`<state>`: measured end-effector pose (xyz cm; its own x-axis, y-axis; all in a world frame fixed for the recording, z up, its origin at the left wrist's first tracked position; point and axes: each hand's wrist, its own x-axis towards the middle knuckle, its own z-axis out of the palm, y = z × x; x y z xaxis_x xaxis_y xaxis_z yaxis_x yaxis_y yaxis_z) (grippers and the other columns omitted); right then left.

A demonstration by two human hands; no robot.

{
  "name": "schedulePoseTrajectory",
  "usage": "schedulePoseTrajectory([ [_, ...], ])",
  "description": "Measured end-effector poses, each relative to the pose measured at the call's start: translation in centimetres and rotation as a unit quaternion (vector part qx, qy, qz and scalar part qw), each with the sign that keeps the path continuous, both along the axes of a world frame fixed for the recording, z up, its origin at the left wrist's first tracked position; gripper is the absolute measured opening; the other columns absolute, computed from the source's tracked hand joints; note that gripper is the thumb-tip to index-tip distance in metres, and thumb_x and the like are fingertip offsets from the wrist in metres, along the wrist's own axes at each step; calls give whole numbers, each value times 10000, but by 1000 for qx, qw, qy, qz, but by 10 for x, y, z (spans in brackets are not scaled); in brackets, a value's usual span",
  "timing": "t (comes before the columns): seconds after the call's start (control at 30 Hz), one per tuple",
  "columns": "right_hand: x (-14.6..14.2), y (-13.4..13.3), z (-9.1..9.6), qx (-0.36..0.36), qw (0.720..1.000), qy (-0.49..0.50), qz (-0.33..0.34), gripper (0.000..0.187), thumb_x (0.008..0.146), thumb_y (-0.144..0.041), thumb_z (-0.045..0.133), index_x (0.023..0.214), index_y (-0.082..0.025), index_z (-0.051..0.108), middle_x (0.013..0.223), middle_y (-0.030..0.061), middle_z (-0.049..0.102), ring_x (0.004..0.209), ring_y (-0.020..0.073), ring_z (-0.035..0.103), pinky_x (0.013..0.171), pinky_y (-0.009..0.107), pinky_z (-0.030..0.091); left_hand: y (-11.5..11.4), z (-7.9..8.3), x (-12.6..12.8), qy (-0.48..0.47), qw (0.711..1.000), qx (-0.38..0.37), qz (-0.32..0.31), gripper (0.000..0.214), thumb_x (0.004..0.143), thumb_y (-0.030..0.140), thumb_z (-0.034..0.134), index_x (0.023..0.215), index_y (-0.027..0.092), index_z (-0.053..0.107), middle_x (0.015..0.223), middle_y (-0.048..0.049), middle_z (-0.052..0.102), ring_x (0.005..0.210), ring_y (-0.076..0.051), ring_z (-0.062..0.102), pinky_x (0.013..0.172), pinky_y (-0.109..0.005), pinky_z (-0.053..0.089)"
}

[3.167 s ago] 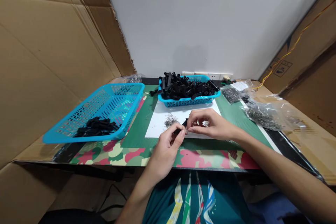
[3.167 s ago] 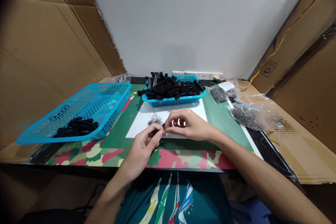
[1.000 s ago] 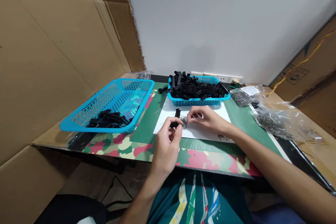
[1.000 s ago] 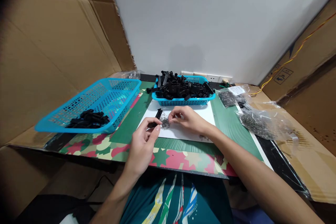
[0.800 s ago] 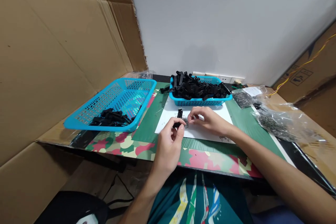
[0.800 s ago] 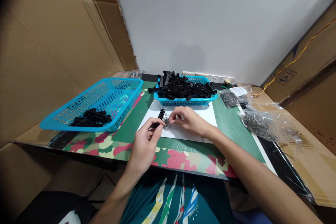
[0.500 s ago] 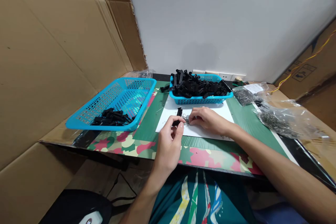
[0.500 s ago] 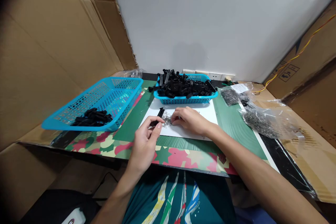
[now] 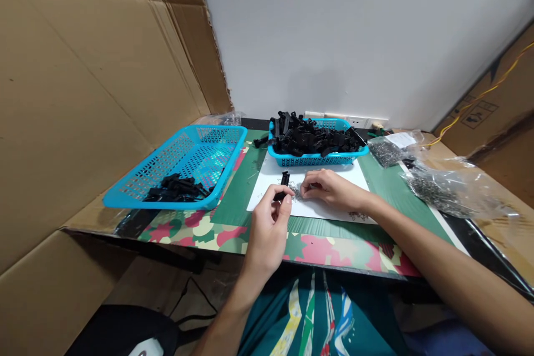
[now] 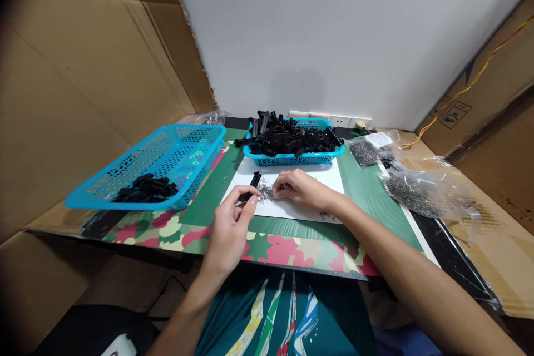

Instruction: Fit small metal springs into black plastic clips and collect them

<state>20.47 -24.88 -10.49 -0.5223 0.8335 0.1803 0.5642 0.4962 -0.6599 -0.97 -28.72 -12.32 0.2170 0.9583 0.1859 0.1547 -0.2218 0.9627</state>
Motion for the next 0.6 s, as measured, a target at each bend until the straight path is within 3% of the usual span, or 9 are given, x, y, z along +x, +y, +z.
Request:
schedulePoseTrajectory([
  [0.2, 0, 0, -2, -29, 999, 29, -29, 150, 984, -165, 602, 879, -164, 709, 885, 40, 707, 810, 175, 591, 759, 283, 425, 0, -1, -1, 3, 1000, 4, -3, 170, 1023, 386, 569, 1024, 226, 626, 645, 56, 388, 508, -117, 287, 474, -273, 166],
  [0.33, 1, 0, 0, -61, 992, 110, -28, 173, 1006, -275, 601, 896, -168, 680, 898, 34, 686, 813, 169, 560, 742, 279, 417, 1, -1, -1, -2, 1000, 5, -2, 171, 1021, 388, 572, 1013, 225, 627, 640, 58, 379, 503, -116, 289, 471, -271, 169],
  [0.47, -6, -4, 4, -38, 978, 201, -36, 249, 1005, -400, 655, 910, -169, 671, 896, 41, 673, 826, 176, 556, 754, 291, 426, 2, -1, 0, 1, 1000, 12, -9, 191, 1027, 398, 577, 1024, 215, 632, 709, 43, 463, 531, -106, 327, 486, -261, 205],
  [0.6, -21, -13, 7, 16, 974, 224, -28, 205, 1027, -359, 646, 922, -186, 669, 923, 46, 674, 850, 181, 569, 759, 296, 434, 2, -1, 1, 2, 1000, 9, -19, 258, 1040, 451, 568, 1049, 202, 633, 733, 45, 481, 552, -101, 346, 501, -248, 236],
])
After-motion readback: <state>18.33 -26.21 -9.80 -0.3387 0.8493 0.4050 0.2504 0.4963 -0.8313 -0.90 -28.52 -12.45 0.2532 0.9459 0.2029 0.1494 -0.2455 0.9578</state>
